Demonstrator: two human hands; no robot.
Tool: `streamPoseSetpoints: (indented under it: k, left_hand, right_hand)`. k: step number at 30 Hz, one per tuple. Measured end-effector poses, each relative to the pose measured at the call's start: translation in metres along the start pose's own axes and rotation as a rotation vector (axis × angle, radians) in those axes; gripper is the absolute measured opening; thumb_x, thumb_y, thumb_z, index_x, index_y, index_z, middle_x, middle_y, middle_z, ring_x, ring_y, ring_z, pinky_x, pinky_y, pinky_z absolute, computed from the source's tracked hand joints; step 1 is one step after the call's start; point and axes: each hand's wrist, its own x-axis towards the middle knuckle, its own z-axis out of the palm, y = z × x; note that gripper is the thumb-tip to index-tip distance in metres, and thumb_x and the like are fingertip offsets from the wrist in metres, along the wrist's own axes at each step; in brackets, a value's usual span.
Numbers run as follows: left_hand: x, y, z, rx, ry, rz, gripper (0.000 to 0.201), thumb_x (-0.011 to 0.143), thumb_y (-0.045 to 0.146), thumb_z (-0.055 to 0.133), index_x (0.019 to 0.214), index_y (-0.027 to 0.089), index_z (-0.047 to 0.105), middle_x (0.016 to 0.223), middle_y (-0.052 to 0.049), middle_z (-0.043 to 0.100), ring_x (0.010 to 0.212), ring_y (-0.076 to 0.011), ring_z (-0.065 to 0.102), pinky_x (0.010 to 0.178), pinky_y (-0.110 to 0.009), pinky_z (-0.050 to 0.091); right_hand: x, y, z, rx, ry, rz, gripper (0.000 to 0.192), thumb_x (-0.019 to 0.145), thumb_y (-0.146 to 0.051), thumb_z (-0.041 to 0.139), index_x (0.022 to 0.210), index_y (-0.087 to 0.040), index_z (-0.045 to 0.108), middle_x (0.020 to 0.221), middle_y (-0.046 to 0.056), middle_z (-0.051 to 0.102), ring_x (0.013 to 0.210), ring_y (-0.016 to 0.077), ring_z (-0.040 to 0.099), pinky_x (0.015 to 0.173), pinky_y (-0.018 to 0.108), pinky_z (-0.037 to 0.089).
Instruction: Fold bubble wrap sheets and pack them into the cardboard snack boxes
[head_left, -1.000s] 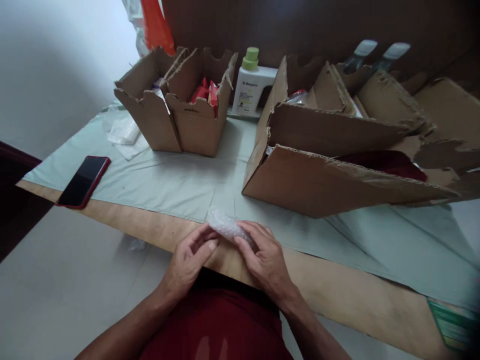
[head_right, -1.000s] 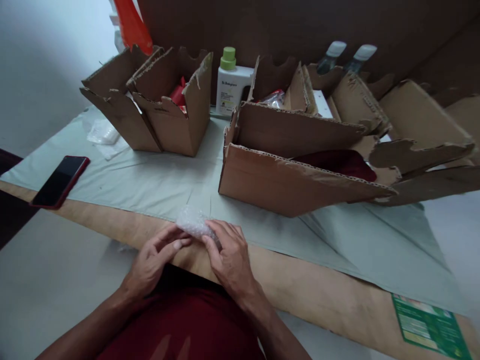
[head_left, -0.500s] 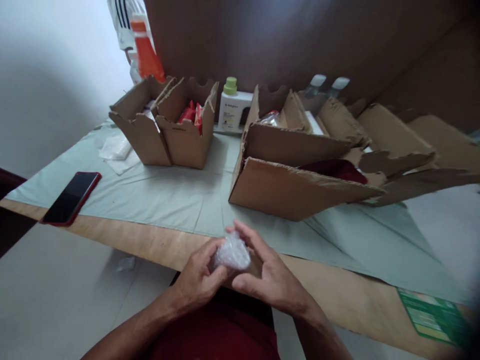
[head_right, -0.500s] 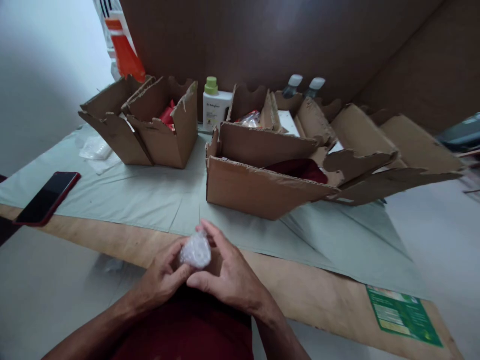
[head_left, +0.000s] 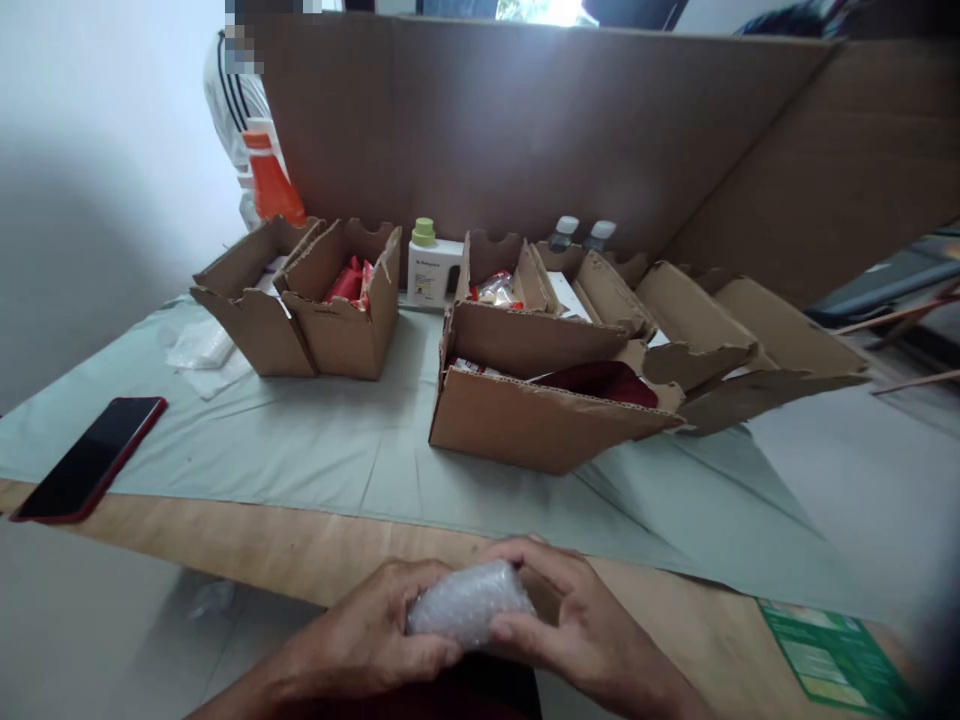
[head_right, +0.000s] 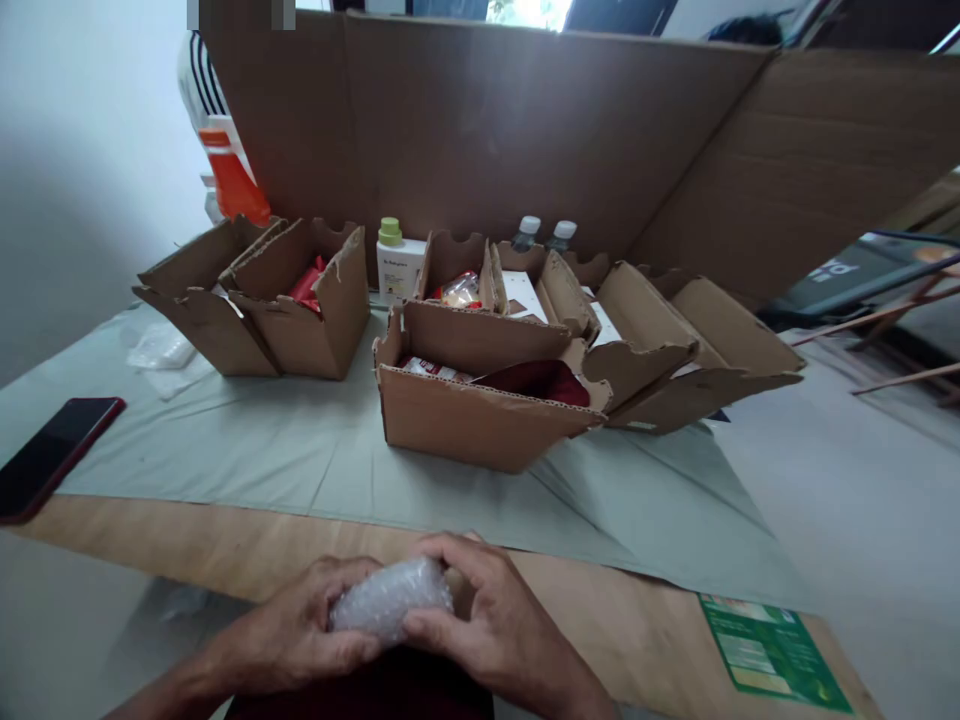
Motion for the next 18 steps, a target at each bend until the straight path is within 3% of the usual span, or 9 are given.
streamPoseSetpoints:
  k: [2,3,6,8,10,14,16,18]
  left_hand:
    - [0.002,0.013,-0.014,0.139,0.0,0.118,0.037,0.082,0.047,0.078,0.109,0.022,0.074,0.097,-0.003,0.074,0.078,-0.0189,0.067,0.064,-0.025,0.052]
    - [0.005,0.022,-0.023,0.244,0.082,0.214,0.045,0.081,0.049,0.08,0.118,0.025,0.072,0.108,-0.005,0.075,0.089,-0.0223,0.07,0.072,-0.028,0.057]
    - [0.028,0.055,-0.052,0.638,0.541,0.521,0.059,0.088,0.04,0.076,0.143,0.027,0.057,0.141,-0.013,0.063,0.128,-0.0305,0.062,0.106,-0.044,0.053]
    - [0.052,0.074,-0.069,0.866,0.73,0.658,0.059,0.091,0.031,0.072,0.146,0.024,0.053,0.149,-0.015,0.056,0.142,-0.0339,0.05,0.117,-0.054,0.043]
    - [0.076,0.085,-0.08,1.012,0.765,0.732,0.048,0.091,0.025,0.07,0.138,0.021,0.058,0.142,-0.015,0.061,0.142,-0.0355,0.05,0.117,-0.057,0.043]
    - [0.101,0.079,-0.084,1.05,0.743,0.802,0.013,0.092,0.011,0.063,0.102,0.02,0.068,0.104,-0.008,0.073,0.126,-0.0305,0.062,0.108,-0.051,0.053]
    - [0.1,0.072,-0.082,1.019,0.745,0.825,0.013,0.091,0.009,0.064,0.096,0.02,0.067,0.104,-0.008,0.072,0.131,-0.0314,0.058,0.108,-0.051,0.053]
    - [0.097,0.067,-0.081,1.004,0.721,0.838,0.014,0.09,0.007,0.064,0.097,0.019,0.067,0.116,-0.01,0.069,0.138,-0.0337,0.052,0.109,-0.053,0.052]
  right_hand:
    - [-0.007,-0.004,-0.016,-0.057,0.006,0.007,0.019,0.083,-0.039,0.077,0.098,-0.028,0.077,0.088,0.001,0.077,0.08,0.0204,0.073,0.071,0.029,0.058]
    - [-0.009,-0.006,-0.025,-0.078,0.03,0.002,0.018,0.083,-0.041,0.076,0.097,-0.028,0.077,0.087,0.001,0.077,0.078,0.0208,0.073,0.07,0.029,0.059]
    - [-0.019,-0.011,-0.057,-0.132,0.135,-0.054,0.02,0.081,-0.045,0.079,0.094,-0.031,0.079,0.085,0.003,0.079,0.074,0.0225,0.076,0.065,0.03,0.062]
    - [-0.029,-0.012,-0.08,-0.175,0.24,-0.112,0.02,0.078,-0.046,0.082,0.093,-0.034,0.08,0.083,0.005,0.08,0.071,0.0242,0.076,0.06,0.03,0.063]
    - [-0.039,-0.011,-0.102,-0.195,0.409,-0.115,0.02,0.077,-0.047,0.083,0.093,-0.036,0.081,0.084,0.009,0.08,0.073,0.0252,0.077,0.06,0.031,0.062]
    - [-0.042,-0.013,-0.14,-0.177,0.85,0.079,0.032,0.077,-0.057,0.082,0.102,-0.037,0.079,0.101,0.01,0.08,0.079,0.0243,0.075,0.064,0.038,0.059]
    - [-0.028,-0.018,-0.155,-0.162,0.99,0.055,0.044,0.068,-0.058,0.088,0.103,-0.034,0.078,0.105,0.008,0.079,0.083,0.0261,0.074,0.067,0.041,0.059]
    - [-0.007,-0.025,-0.166,-0.174,1.028,-0.037,0.05,0.063,-0.058,0.09,0.104,-0.032,0.077,0.107,0.006,0.078,0.089,0.0268,0.073,0.076,0.041,0.059]
